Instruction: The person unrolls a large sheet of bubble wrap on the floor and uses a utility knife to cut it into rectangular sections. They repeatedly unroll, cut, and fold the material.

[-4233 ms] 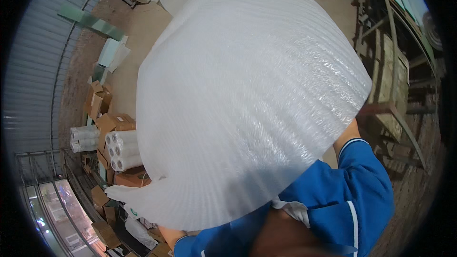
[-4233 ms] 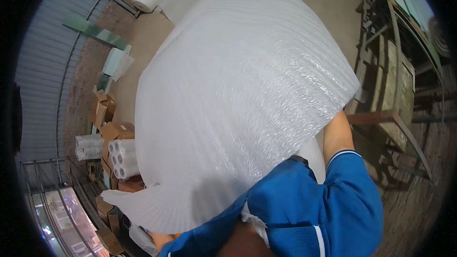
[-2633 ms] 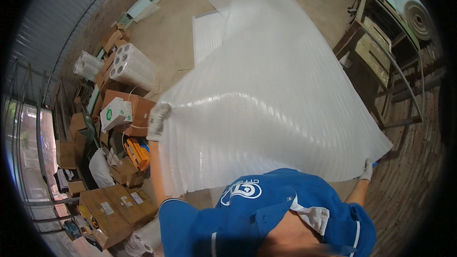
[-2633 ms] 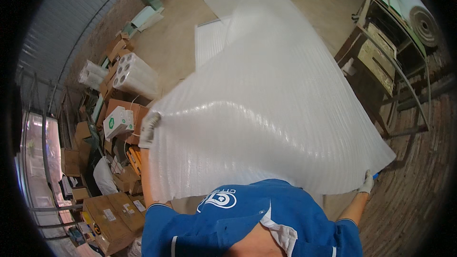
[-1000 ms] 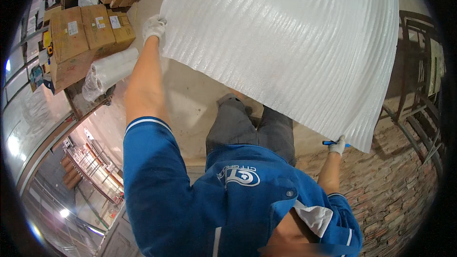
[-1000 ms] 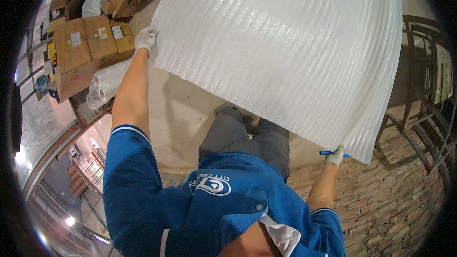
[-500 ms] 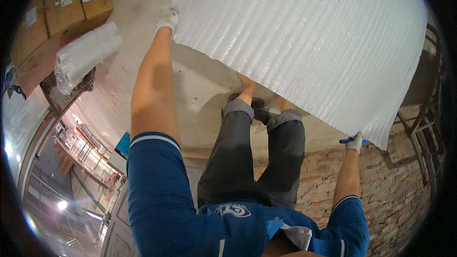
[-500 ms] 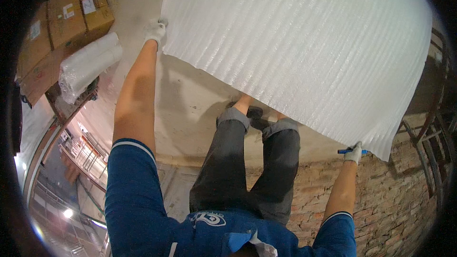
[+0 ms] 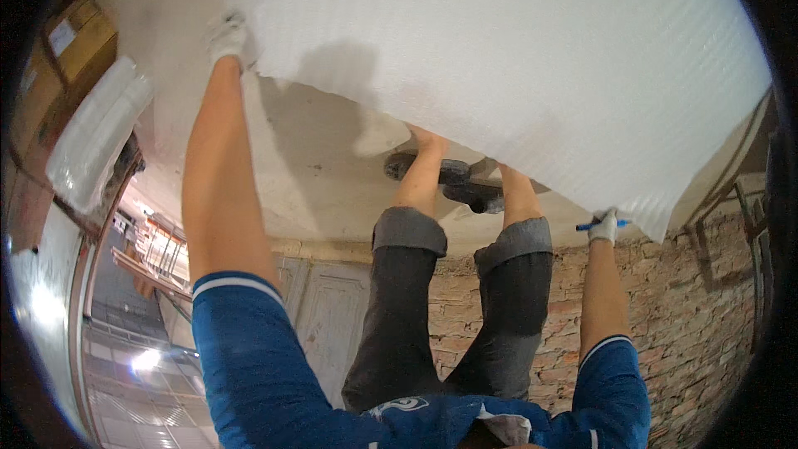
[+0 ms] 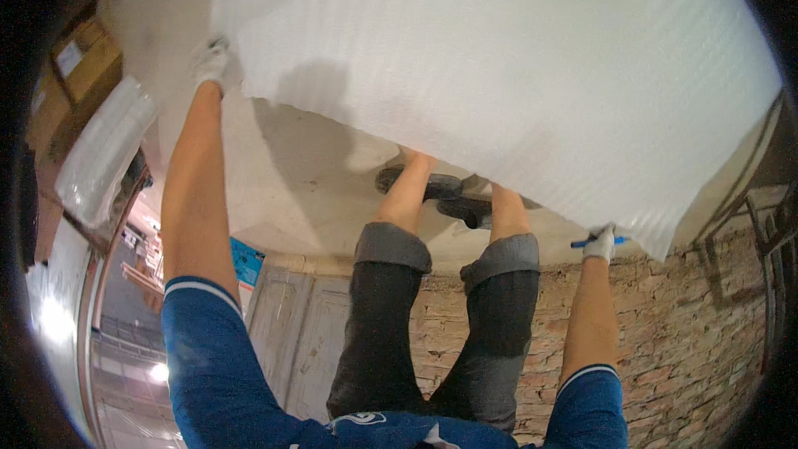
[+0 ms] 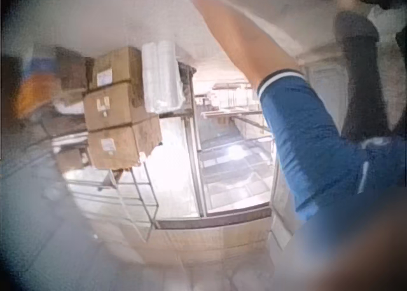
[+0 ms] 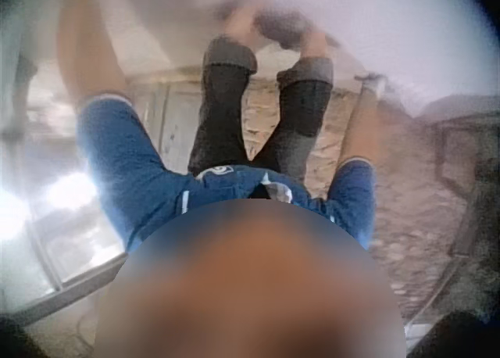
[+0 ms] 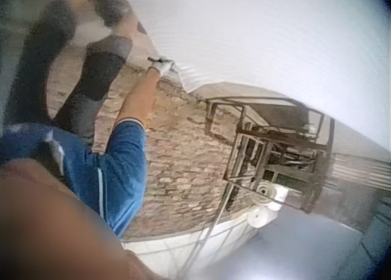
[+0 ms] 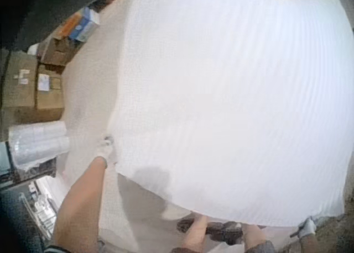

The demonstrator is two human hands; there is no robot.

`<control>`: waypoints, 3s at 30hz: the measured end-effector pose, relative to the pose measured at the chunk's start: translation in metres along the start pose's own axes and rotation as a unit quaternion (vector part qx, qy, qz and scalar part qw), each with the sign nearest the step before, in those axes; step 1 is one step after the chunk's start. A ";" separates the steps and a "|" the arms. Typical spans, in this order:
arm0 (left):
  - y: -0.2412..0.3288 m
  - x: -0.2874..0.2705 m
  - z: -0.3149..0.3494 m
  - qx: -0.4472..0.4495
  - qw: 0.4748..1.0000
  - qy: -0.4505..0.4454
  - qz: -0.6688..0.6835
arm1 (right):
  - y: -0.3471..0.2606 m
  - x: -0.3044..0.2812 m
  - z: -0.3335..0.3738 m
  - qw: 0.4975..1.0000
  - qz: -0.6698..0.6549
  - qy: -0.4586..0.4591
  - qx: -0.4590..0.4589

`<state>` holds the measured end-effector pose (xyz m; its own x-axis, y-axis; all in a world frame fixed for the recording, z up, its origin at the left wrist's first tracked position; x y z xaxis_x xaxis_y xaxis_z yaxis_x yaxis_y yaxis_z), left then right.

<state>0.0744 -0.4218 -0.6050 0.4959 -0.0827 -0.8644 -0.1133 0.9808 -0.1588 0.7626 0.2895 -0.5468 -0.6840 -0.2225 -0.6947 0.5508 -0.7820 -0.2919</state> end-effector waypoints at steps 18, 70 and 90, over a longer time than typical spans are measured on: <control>0.225 0.010 0.199 0.461 0.877 0.128 0.041 | 0.062 0.147 -0.036 0.993 -0.096 -0.050 0.051; 0.266 0.189 0.291 0.585 0.746 -0.161 -0.274 | 0.111 0.108 -0.077 0.961 -0.172 -0.158 0.144; 0.278 0.178 0.291 0.565 0.805 -0.114 -0.137 | 0.095 0.118 -0.071 0.995 -0.076 0.055 0.038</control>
<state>0.3818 -0.1119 -0.6637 0.5284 -0.4161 -0.7400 0.8202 0.4753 0.3184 0.7685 0.2300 -0.7029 -0.6978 -0.0375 -0.7153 0.4055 -0.8438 -0.3514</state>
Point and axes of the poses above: each hand's wrist, its own z-axis away from the middle knuckle, its own x-axis out of the palm, y = z × x, the point moved 4 cm from there along -z, towards the middle knuckle, and after that the axes turned 1 degree about y, right-handed, at the moved point
